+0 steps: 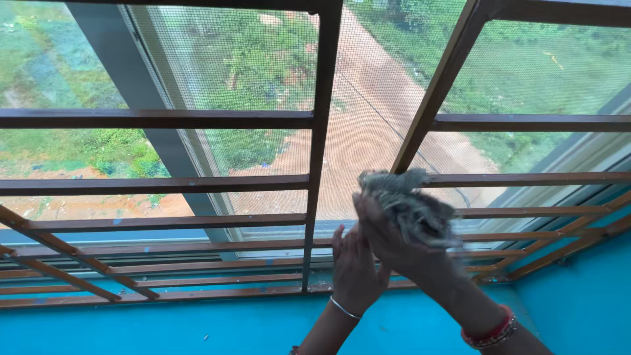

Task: The person wipes the metal bars and the lower interior ledge of a window frame by hand using a cloth.

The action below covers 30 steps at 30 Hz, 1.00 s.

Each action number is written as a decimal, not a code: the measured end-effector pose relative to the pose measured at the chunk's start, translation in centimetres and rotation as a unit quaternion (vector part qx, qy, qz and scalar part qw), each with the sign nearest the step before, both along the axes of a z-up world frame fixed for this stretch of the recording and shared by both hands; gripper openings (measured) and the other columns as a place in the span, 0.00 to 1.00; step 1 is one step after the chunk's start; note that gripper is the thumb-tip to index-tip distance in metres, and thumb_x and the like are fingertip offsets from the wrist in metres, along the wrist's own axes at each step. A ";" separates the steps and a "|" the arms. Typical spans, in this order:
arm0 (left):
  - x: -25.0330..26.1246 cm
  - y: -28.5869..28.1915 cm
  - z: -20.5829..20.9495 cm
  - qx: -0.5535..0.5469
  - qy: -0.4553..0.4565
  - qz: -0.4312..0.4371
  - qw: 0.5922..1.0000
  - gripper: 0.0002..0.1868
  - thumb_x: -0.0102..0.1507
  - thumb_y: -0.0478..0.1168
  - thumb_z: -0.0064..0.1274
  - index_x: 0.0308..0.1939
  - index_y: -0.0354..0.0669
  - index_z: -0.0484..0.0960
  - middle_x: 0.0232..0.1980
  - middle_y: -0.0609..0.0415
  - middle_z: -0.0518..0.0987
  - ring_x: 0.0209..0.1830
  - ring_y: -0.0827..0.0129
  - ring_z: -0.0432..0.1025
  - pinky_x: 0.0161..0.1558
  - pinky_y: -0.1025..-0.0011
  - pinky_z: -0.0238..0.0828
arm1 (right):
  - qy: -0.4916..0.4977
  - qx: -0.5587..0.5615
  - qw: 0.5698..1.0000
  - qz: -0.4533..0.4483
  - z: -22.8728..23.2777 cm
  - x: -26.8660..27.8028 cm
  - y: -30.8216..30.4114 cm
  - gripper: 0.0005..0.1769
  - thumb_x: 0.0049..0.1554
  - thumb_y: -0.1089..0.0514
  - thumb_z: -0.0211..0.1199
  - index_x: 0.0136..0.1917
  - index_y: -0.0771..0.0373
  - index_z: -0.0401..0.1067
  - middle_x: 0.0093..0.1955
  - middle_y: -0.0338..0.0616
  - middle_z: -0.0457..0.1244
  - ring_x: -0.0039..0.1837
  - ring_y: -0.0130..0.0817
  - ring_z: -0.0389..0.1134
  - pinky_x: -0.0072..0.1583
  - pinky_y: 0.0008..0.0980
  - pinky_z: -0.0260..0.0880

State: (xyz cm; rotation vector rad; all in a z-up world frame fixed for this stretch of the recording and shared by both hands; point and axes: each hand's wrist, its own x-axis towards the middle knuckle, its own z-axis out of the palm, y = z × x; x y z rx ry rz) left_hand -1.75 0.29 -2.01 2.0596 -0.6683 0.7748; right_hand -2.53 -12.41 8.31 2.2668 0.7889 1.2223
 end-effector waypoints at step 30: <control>-2.1 2.7 2.4 -0.110 -0.130 -0.013 0.985 0.29 0.73 0.52 0.51 0.69 0.37 0.62 0.65 0.43 0.65 0.71 0.50 0.61 0.76 0.51 0.58 | 0.001 0.086 0.996 0.035 3.8 -1.4 -0.9 0.29 0.59 0.59 0.66 0.73 0.56 0.70 0.73 0.41 0.60 0.66 0.41 0.65 0.62 0.45 0.64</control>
